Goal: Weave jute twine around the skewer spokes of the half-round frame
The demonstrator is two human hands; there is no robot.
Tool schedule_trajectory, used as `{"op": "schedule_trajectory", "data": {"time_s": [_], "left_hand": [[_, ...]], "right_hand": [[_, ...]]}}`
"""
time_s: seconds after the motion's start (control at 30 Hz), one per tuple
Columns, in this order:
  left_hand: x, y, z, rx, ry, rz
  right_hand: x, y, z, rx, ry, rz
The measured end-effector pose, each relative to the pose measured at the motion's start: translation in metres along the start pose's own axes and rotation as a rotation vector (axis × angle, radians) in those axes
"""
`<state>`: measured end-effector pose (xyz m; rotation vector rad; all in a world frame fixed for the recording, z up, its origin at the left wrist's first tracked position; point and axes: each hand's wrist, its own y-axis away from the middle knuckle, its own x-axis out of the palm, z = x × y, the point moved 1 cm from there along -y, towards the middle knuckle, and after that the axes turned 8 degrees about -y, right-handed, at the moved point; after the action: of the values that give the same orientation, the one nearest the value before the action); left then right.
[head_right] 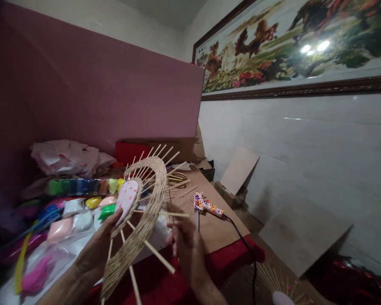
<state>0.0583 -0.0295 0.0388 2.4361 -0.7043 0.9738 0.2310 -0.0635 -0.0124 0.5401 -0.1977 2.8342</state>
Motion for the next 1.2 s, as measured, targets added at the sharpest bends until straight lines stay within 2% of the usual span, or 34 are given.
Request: {"op": "schedule_trajectory", "data": {"time_s": [0.1,0.23,0.3,0.37,0.47,0.57,0.63,0.73,0.8,0.87,0.97,1.07,1.2], "left_hand": [[0.018,-0.005,-0.001,0.044,-0.006,0.095],[0.049,-0.011,-0.005,0.121,-0.067,0.187],[0.059,-0.014,-0.004,0.147,-0.097,0.176],[0.064,-0.018,-0.003,0.223,-0.080,0.091],[0.067,-0.026,0.003,0.348,-0.051,-0.036],[0.067,-0.036,0.015,0.425,-0.077,-0.075],[0.065,-0.043,0.023,0.460,-0.135,-0.125],[0.060,-0.047,0.031,0.536,-0.379,-0.216],[0.059,-0.046,0.031,0.615,-0.526,-0.264],[0.059,-0.043,0.029,0.653,-0.632,-0.265],[0.060,-0.039,0.026,0.627,-0.727,-0.211],[0.056,-0.037,0.024,0.584,-0.620,-0.230],[0.048,-0.036,0.027,0.535,-0.292,-0.404]], "right_hand": [[0.006,0.008,-0.013,0.013,0.075,0.092],[0.017,0.020,-0.024,0.067,0.049,0.227],[0.021,0.024,-0.023,0.032,0.121,0.269],[0.020,0.025,-0.017,-0.056,0.216,0.267],[0.016,0.020,-0.002,-0.205,0.238,0.194],[0.016,0.009,0.012,-0.291,0.127,0.141],[0.022,-0.002,0.015,-0.256,-0.025,0.148],[0.035,-0.016,0.014,-0.165,-0.303,0.169],[0.041,-0.023,0.014,-0.143,-0.421,0.120],[0.044,-0.026,0.015,-0.134,-0.474,0.049],[0.043,-0.027,0.020,-0.098,-0.498,-0.006],[0.039,-0.031,0.022,-0.090,-0.514,-0.062],[0.034,-0.038,0.019,-0.124,-0.579,-0.099]]}}
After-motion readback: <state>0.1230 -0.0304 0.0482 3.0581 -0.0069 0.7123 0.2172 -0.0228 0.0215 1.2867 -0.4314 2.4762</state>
